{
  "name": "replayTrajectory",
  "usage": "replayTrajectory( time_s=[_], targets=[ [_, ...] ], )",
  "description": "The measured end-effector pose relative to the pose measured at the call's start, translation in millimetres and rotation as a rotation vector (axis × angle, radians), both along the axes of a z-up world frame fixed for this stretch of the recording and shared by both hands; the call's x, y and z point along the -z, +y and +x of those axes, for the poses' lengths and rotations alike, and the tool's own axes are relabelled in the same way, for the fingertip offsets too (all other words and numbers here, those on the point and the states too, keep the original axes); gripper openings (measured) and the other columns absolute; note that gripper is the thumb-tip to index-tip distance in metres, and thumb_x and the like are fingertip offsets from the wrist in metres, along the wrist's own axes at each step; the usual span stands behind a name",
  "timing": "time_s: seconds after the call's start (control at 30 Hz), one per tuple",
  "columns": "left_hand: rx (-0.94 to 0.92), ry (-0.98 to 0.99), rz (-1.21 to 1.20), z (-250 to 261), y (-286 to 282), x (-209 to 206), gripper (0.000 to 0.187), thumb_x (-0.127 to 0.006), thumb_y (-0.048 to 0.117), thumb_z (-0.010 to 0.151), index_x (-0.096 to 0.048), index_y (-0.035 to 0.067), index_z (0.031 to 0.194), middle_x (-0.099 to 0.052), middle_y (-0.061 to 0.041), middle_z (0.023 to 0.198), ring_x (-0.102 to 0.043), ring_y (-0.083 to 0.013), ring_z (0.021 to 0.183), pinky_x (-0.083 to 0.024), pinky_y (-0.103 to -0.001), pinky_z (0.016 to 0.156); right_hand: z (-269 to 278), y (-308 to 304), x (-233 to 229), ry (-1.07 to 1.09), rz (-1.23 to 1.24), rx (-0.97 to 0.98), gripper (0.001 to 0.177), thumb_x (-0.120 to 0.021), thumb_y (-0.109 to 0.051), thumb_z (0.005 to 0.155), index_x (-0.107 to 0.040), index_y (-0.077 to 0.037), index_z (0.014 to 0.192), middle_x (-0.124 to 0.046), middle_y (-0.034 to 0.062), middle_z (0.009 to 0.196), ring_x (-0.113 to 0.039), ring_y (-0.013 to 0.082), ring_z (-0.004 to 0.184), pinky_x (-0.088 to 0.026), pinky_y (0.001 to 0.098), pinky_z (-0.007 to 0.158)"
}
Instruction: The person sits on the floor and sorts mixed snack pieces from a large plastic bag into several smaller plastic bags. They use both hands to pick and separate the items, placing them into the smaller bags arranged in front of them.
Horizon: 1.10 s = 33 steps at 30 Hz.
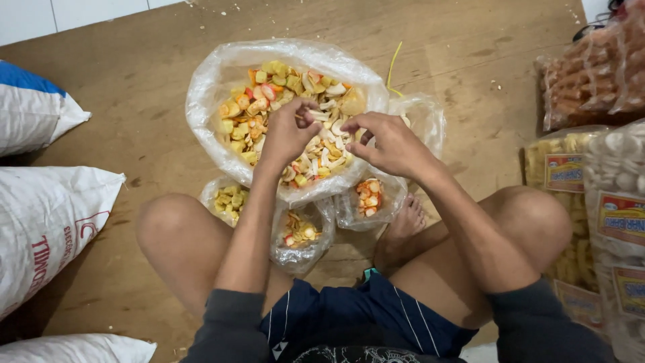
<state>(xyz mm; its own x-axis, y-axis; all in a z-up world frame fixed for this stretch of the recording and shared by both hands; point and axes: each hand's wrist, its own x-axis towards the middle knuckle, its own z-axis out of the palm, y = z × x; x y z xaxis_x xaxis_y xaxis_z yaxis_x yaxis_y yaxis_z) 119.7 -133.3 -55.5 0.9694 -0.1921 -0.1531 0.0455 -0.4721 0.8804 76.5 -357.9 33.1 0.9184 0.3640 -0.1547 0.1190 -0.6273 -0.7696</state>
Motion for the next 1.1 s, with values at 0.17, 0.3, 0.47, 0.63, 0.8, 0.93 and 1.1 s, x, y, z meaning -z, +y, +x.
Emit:
replayTrajectory(
  time_s=[0.17,0.3,0.47,0.63,0.8,0.93,1.1],
  targets=[
    [-0.011,0.133,-0.482,-9,-7,-38,0.047,-0.085,0.005,0.082,-0.067,0.006,0.125,-0.063,-0.005,0.095,-0.070,-0.0104,0.082,-0.061,-0.027,0.080,0,6,1,-0.014,0.027,0.015,0.038,-0.077,-0.018,0.088,-0.070,-0.010,0.124,-0.070,0.0178,0.116,-0.075,0.0300,0.092,-0.059,0.0391,0.076],
    [-0.002,0.197,-0.662,-11,-7,-42,0.048,-0.087,0.006,0.081,-0.066,0.001,0.124,-0.063,-0.010,0.094,-0.075,-0.0167,0.082,-0.065,-0.030,0.079,-2,2,12,0.055,0.084,0.066,0.031,-0.077,-0.018,0.089,-0.072,-0.008,0.119,-0.076,0.0152,0.104,-0.076,0.0289,0.088,-0.060,0.0375,0.074],
    [0.003,0.064,-0.190,1,5,-16,0.043,-0.088,0.020,0.083,-0.069,0.007,0.120,-0.069,-0.012,0.102,-0.074,-0.0277,0.094,-0.060,-0.038,0.085,-1,-24,-10,0.067,-0.091,0.049,0.030,-0.075,-0.018,0.088,-0.074,-0.008,0.117,-0.077,0.0202,0.106,-0.076,0.0356,0.092,-0.059,0.0445,0.078],
    [0.040,0.114,0.635,7,5,64,0.039,-0.073,0.028,0.085,-0.067,0.021,0.123,-0.061,-0.011,0.123,-0.070,-0.0367,0.108,-0.055,-0.058,0.094,8,-68,-11,0.106,-0.367,0.085,0.030,-0.072,-0.020,0.089,-0.076,-0.009,0.116,-0.078,0.0180,0.105,-0.076,0.0342,0.094,-0.058,0.0454,0.082],
    [0.072,-0.004,0.802,2,1,80,0.035,-0.062,0.005,0.087,-0.059,0.004,0.122,-0.060,-0.019,0.117,-0.072,-0.0475,0.092,-0.057,-0.064,0.080,12,-93,16,0.178,-0.756,0.154,0.047,-0.068,-0.040,0.091,-0.070,-0.020,0.134,-0.073,0.0148,0.124,-0.069,0.0427,0.113,-0.056,0.0613,0.088],
    [0.068,-0.036,0.851,-5,0,87,0.030,-0.058,0.005,0.088,-0.056,0.006,0.117,-0.063,-0.017,0.111,-0.073,-0.0454,0.091,-0.058,-0.061,0.079,10,-84,12,0.204,-0.693,0.139,0.043,-0.066,-0.037,0.093,-0.071,-0.021,0.132,-0.072,0.0138,0.126,-0.066,0.0431,0.118,-0.055,0.0619,0.091],
    [0.063,-0.003,0.853,-10,-6,63,0.032,-0.060,0.002,0.087,-0.055,0.005,0.118,-0.064,-0.016,0.112,-0.071,-0.0455,0.099,-0.058,-0.060,0.082,14,-75,5,0.140,-0.651,0.108,0.041,-0.067,-0.037,0.092,-0.072,-0.018,0.128,-0.073,0.0136,0.123,-0.066,0.0433,0.117,-0.054,0.0655,0.090]
  ],
)
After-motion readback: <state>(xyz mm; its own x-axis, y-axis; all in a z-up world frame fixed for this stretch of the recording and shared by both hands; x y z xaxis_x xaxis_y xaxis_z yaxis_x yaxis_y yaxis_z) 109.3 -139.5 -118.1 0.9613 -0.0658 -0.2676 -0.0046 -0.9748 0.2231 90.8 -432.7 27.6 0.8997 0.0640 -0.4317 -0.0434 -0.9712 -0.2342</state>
